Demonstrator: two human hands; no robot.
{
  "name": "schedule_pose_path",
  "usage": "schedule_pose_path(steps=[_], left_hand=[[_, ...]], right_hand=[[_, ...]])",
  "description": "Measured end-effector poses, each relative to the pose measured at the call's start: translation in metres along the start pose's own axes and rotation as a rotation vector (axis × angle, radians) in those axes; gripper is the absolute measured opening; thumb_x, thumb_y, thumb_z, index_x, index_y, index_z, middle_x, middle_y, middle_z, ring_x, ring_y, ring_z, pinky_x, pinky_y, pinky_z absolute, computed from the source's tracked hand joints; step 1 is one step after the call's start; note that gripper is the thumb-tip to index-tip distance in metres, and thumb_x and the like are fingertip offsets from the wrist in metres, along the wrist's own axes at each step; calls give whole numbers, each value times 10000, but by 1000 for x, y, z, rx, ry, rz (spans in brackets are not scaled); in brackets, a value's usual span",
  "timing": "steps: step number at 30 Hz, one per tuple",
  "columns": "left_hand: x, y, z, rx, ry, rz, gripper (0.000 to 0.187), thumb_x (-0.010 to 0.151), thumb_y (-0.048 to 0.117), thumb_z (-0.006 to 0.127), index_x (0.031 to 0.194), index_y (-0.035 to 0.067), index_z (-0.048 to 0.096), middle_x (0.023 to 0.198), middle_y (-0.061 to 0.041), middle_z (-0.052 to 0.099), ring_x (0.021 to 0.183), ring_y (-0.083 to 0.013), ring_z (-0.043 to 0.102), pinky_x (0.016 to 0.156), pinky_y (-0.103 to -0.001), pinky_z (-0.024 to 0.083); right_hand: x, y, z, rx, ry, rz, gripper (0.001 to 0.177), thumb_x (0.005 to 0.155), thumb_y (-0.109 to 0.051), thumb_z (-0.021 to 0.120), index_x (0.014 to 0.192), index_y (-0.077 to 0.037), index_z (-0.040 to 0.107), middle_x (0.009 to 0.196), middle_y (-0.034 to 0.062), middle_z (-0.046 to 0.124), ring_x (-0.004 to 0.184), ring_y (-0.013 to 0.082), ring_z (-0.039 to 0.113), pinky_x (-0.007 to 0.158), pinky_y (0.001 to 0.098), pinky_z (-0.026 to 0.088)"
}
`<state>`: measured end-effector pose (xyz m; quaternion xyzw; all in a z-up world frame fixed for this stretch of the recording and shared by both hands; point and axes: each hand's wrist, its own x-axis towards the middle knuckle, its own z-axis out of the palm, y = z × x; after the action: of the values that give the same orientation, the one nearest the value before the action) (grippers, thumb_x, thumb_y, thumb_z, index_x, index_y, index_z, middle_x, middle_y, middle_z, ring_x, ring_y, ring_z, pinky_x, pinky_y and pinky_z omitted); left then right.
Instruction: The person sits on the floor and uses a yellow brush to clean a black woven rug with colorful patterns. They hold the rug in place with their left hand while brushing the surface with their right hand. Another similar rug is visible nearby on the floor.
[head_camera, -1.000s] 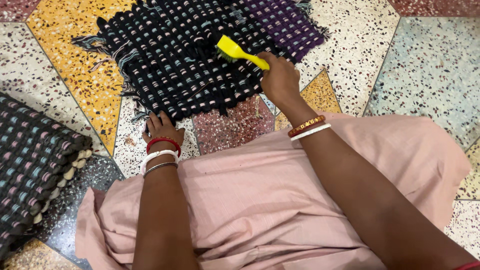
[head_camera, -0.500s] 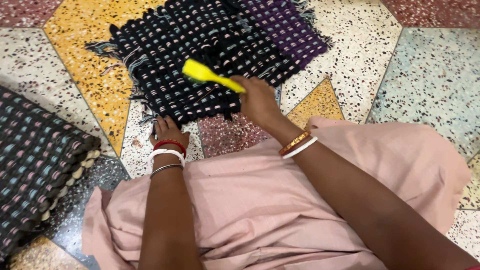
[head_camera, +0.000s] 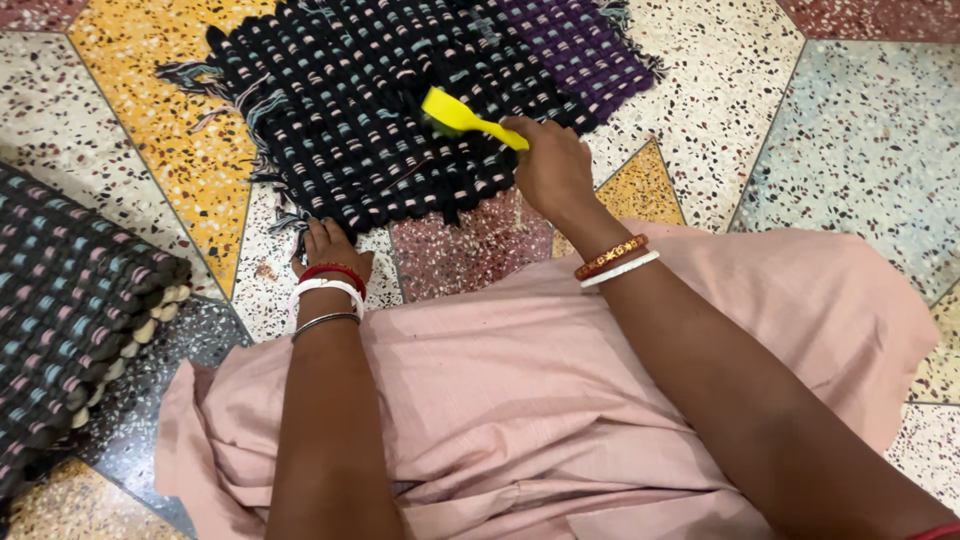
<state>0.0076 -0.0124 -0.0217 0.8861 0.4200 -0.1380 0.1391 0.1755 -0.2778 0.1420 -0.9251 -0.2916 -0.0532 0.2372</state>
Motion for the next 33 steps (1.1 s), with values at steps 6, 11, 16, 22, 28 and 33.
schedule_pose_path(steps=[6, 11, 16, 22, 28, 33], left_hand=[[-1, 0, -1, 15, -8, -6, 1017, 901, 526, 663, 1649, 146, 88, 1733, -71, -5, 1583, -240, 83, 1225, -592, 141], [0, -1, -2, 29, -32, -6, 994, 924, 515, 636, 1649, 152, 60, 1730, -62, -33, 1581, -233, 65, 1228, -581, 129], [-1, 1, -3, 30, -44, -22, 991, 926, 516, 634, 1650, 160, 59, 1734, -54, -37, 1587, -226, 60, 1236, -575, 130], [0, 2, -4, 36, -51, -29, 995, 923, 513, 643, 1651, 161, 63, 1736, -53, -38, 1588, -228, 60, 1230, -584, 145], [-1, 1, -3, 11, -35, -20, 996, 923, 505, 649, 1651, 156, 65, 1734, -57, -37, 1587, -229, 60, 1228, -589, 142], [-2, 2, -6, 12, -52, -27, 986, 931, 496, 642, 1653, 160, 61, 1737, -45, -43, 1588, -209, 59, 1227, -592, 146]], right_hand=[[-21, -34, 16, 262, -254, -126, 440, 939, -66, 606, 1353, -208, 649, 1011, 88, 687, 965, 254, 619, 909, 437, 491], [-21, -45, 5, 237, -375, -52, 405, 959, -107, 604, 1341, -234, 649, 1058, 77, 674, 976, 223, 612, 868, 398, 493], [3, -15, -9, 197, -354, 258, 424, 965, -107, 577, 1341, -292, 641, 1076, 70, 679, 902, 265, 688, 811, 438, 547], [11, 19, 4, 41, -2, 64, 412, 916, -59, 623, 1288, -224, 690, 1002, 149, 698, 947, 339, 649, 854, 494, 507], [-21, -38, 13, 238, -225, -105, 407, 925, -74, 609, 1310, -195, 657, 981, 133, 701, 942, 321, 648, 881, 480, 488], [-20, -37, 16, 225, -246, -113, 389, 925, -74, 603, 1281, -211, 681, 1042, 142, 706, 970, 326, 658, 873, 489, 488]])
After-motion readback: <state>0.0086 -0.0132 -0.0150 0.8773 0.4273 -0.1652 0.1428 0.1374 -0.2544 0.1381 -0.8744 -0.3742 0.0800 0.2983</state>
